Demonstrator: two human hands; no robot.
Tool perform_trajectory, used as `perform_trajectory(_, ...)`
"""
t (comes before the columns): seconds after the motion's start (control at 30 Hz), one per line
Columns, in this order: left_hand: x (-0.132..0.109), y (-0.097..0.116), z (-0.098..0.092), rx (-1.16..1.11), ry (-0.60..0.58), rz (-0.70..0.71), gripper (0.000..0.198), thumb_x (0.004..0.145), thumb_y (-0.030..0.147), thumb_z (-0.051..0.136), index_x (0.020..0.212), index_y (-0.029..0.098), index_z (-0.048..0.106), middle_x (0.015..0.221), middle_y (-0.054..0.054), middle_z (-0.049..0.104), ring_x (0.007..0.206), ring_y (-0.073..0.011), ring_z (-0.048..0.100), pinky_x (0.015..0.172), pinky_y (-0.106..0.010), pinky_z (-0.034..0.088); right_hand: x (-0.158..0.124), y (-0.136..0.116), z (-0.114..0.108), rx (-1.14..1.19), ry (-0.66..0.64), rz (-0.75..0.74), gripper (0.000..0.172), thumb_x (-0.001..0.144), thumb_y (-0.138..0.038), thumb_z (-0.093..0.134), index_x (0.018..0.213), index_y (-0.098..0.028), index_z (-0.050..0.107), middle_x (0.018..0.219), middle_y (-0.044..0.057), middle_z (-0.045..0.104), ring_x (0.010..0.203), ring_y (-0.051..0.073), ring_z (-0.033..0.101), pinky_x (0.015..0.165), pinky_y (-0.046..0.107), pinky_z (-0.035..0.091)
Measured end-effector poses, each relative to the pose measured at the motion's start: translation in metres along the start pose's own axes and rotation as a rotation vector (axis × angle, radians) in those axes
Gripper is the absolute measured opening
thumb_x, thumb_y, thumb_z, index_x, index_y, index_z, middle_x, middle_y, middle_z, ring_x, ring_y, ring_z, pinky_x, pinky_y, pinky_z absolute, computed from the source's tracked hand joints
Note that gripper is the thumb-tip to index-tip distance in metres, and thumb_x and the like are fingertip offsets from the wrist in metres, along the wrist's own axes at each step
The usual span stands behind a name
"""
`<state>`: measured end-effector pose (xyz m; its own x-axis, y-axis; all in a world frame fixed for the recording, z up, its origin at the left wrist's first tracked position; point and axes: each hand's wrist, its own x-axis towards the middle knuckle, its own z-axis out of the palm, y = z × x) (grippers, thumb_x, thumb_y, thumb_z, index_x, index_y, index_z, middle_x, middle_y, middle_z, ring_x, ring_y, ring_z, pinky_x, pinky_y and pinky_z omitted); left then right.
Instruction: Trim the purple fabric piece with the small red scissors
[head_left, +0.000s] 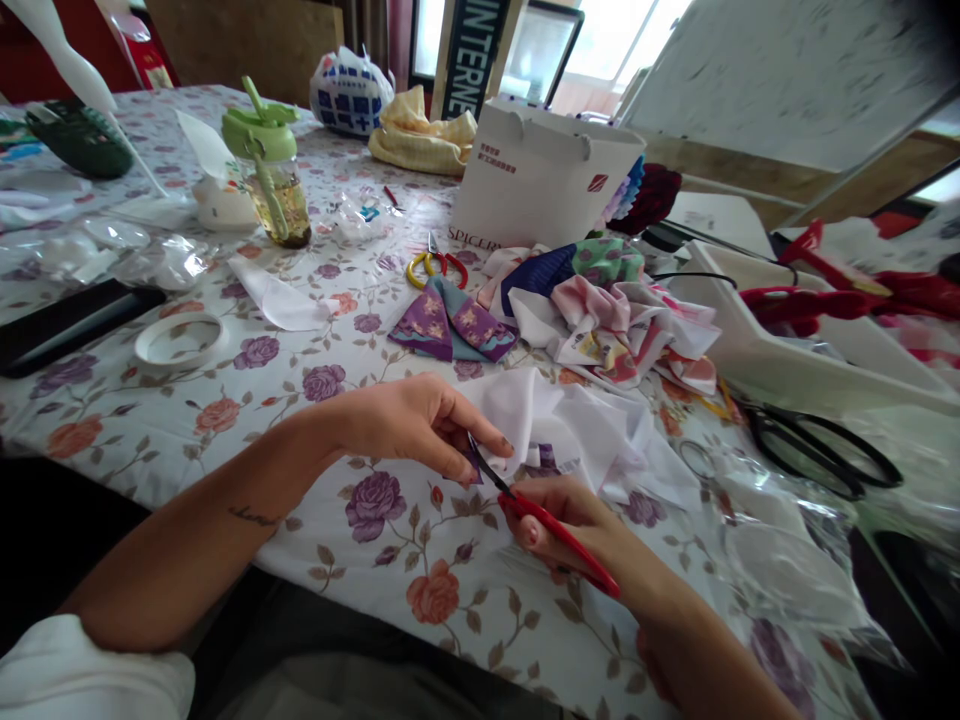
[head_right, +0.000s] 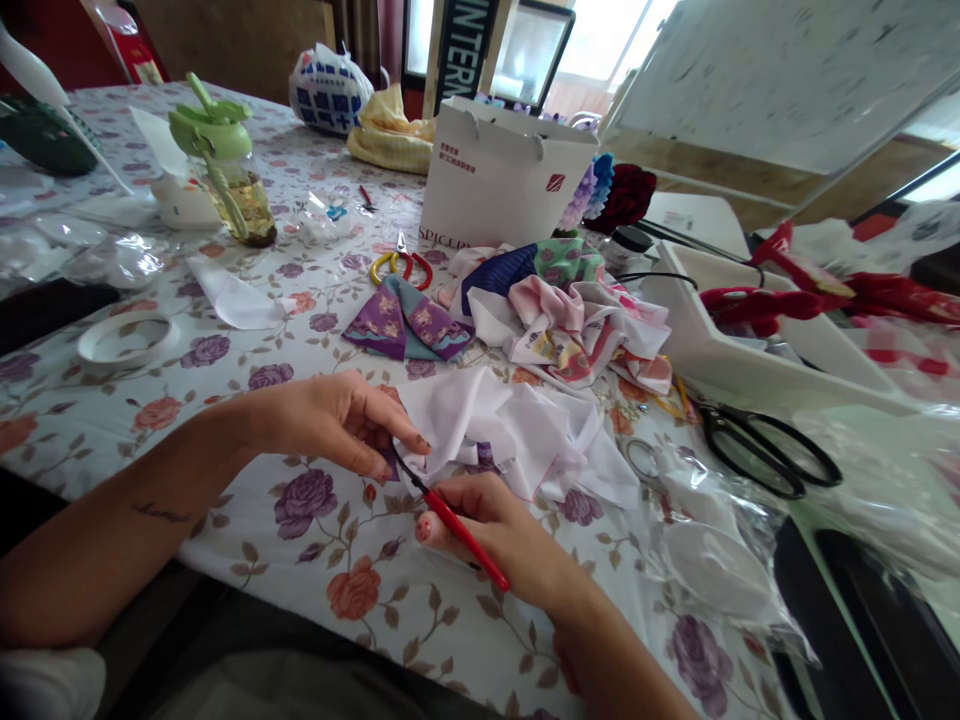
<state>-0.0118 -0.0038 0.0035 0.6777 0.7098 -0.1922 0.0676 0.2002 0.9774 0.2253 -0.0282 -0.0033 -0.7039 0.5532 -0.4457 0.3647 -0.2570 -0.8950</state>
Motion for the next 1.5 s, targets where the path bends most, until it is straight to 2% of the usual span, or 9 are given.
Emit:
perform_trajectory(0.83, 0.0002, -0.0044, -0.0024, 0.003, -0.032, -0.010, 0.042, 0.067, 0.018, 0.079, 0.108, 0.020, 0.073, 0.099, -0.005, 0.073, 0.079, -0.0155, 0.068, 0.072, -0.025, 0.054, 0.0011, -0.0002, -0.0001, 0.003, -0.024, -0.007, 0.056, 0.074, -0.065, 0.065, 0.057, -0.019, 0.037, 0.050, -0.009, 0.026, 0.044, 0.005, 0.021, 0.041, 0.022, 0.017)
perform_trajectory(1.2, -0.0006, -0.0022, -0.0022, 0.010, -0.054, -0.004, 0.039, 0.068, 0.015, 0.076, 0.107, 0.021, 0.073, 0.086, -0.002, 0.073, 0.071, -0.0142, 0.069, 0.068, -0.024, 0.054, 0.0011, -0.0027, 0.0008, 0.033, -0.022, 0.012, 0.054, 0.074, -0.061, 0.068, 0.056, -0.020, 0.037, 0.049, -0.009, 0.026, 0.043, 0.005, 0.022, 0.040, 0.022, 0.016)
perform_trajectory(1.4, -0.0019, 0.0004, -0.0012, 0.021, -0.027, 0.008, 0.040, 0.067, 0.014, 0.076, 0.106, 0.021, 0.075, 0.089, -0.003, 0.074, 0.072, -0.0142, 0.067, 0.068, -0.024, 0.054, 0.0021, -0.0025, 0.0004, 0.018, -0.011, 0.006, 0.053, 0.074, -0.059, 0.069, 0.056, -0.019, 0.039, 0.051, -0.008, 0.025, 0.044, 0.006, 0.023, 0.040, 0.022, 0.018)
perform_trajectory(1.5, -0.0028, 0.0042, -0.0037, 0.041, 0.033, 0.013, 0.040, 0.064, 0.013, 0.077, 0.104, 0.020, 0.075, 0.090, -0.005, 0.074, 0.072, -0.0137, 0.065, 0.066, -0.023, 0.053, 0.0020, 0.0033, -0.0023, 0.033, -0.028, -0.031, 0.053, 0.074, -0.062, 0.067, 0.058, -0.019, 0.040, 0.052, -0.008, 0.027, 0.044, 0.006, 0.023, 0.040, 0.021, 0.019)
